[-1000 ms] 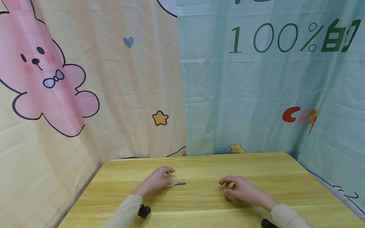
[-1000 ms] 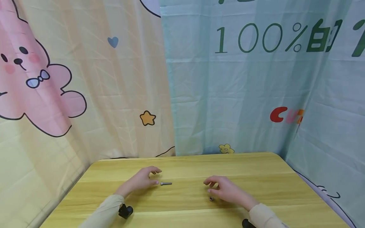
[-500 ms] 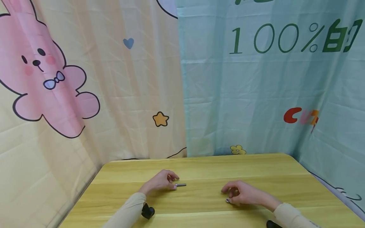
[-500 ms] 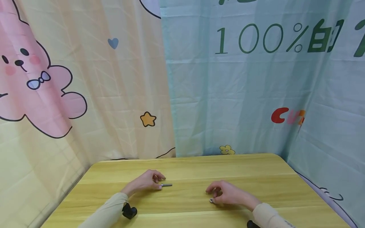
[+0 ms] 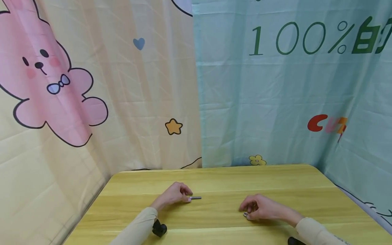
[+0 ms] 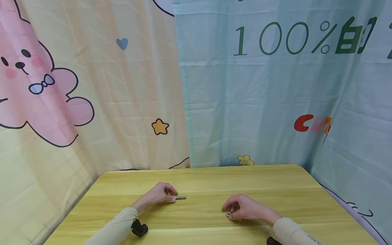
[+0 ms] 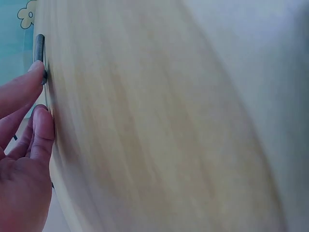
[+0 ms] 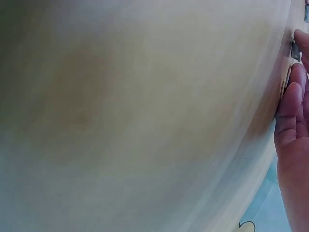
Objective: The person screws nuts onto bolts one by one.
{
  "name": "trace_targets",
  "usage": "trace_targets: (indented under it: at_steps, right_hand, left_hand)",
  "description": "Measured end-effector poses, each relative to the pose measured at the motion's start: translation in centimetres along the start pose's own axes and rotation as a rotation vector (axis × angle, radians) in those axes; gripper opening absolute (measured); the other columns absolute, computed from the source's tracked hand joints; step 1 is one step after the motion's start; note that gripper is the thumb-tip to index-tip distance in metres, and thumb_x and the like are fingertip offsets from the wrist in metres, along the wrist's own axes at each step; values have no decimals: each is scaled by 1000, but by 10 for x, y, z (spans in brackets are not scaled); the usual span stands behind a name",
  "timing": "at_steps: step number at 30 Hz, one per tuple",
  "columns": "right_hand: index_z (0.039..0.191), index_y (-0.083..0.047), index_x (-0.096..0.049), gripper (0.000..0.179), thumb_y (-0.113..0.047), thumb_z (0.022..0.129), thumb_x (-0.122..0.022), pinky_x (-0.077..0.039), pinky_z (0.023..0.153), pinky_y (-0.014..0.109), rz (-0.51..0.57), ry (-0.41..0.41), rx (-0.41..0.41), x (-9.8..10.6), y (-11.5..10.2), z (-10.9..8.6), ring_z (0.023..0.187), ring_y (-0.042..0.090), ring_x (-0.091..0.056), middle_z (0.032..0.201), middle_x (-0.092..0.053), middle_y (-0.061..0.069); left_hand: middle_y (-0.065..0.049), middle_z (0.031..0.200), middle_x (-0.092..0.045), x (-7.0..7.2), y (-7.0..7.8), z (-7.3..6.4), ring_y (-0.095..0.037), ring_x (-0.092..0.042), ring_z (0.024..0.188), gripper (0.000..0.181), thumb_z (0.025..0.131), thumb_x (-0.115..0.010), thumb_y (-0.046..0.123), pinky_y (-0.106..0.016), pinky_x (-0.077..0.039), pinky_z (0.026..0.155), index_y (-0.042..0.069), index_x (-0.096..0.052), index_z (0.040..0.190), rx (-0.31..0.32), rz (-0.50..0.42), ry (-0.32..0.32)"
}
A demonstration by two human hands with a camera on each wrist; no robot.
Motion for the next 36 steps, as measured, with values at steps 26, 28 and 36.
trace_targets:
  at_steps: [26, 28, 36]
  right_hand:
    - [98, -7, -72, 13, -2, 86, -72, -50, 65, 23, -16, 10, -59, -2, 4, 3, 75, 5, -56, 88, -64, 3]
    - [98, -7, -72, 13, -3, 86, -72, -50, 65, 23, -14, 12, -61, -2, 4, 3, 75, 5, -56, 88, -64, 3]
    - [98, -6, -72, 13, -3, 86, -72, -50, 65, 23, -19, 16, -67, -2, 1, 2, 74, 4, -56, 87, -65, 3]
  left_hand:
    - [1, 78, -60, -1, 4, 1, -13, -50, 71, 9, 78, -81, 2, -25, -42, 62, 4, -73, 82, -14, 88, 42]
    - [0, 77, -60, -1, 5, 1, -14, -50, 71, 9, 78, -81, 1, -26, -42, 62, 3, -73, 82, -13, 81, 42]
    - [1, 75, -61, 1, 6, -1, -13, -51, 69, 8, 79, -79, -1, -26, -43, 62, 2, -72, 83, -6, 54, 54]
Point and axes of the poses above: each hand's wrist, its own z-axis towards the middle knuckle, its own x-axis out of the back of the hand, y = z × x, the point moved 7 cm from there along z, towards the middle knuckle
